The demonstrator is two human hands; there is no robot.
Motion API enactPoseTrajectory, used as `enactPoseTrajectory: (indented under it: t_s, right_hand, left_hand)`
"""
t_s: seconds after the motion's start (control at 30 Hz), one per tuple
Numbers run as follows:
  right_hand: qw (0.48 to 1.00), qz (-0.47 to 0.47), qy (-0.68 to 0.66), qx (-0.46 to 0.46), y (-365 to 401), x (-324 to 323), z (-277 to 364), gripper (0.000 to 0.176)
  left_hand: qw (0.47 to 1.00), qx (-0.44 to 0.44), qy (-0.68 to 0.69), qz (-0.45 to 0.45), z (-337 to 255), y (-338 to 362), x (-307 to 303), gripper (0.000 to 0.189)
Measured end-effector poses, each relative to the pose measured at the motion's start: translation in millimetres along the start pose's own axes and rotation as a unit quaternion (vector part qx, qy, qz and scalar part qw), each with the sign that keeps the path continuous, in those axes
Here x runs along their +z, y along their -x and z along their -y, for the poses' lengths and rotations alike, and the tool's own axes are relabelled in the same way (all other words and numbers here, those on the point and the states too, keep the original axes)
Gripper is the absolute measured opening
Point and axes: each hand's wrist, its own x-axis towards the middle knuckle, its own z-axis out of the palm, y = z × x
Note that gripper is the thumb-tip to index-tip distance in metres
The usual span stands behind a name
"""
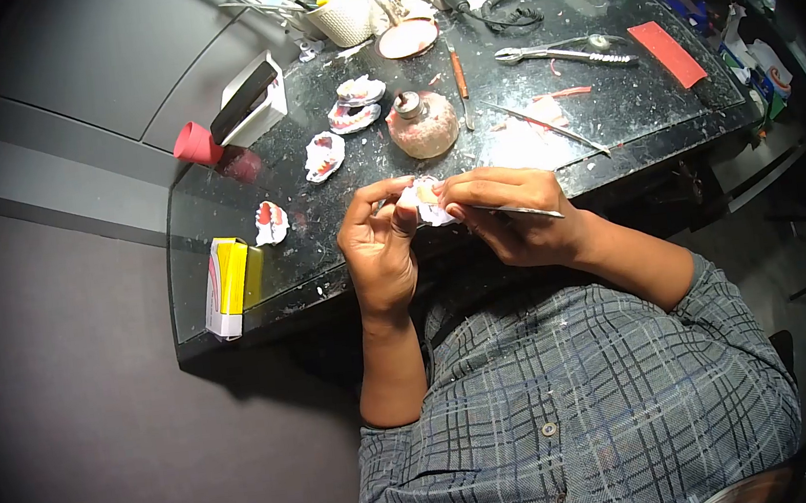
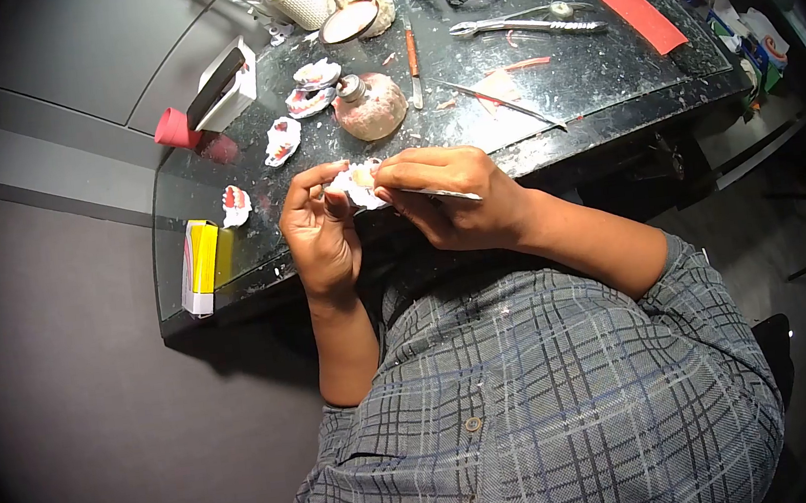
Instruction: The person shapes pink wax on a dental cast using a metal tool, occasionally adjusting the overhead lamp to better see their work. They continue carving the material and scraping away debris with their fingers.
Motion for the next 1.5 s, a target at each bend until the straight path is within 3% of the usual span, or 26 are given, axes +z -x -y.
enactPoseTrajectory:
  t_s: [0.8, 1.5]
  right_hand:
    - [1.000, 0.001, 0.023, 0.004, 1, 2, -2, 0.014]
    - [0.999, -0.002, 0.029, 0.015, 1, 0, 0, 0.014]
  left_hand:
    - [0.992, 0.068, -0.103, -0.020, 5, 3, 4, 0.026]
    - [0.983, 0.095, -0.150, -0.035, 6, 6, 8, 0.033]
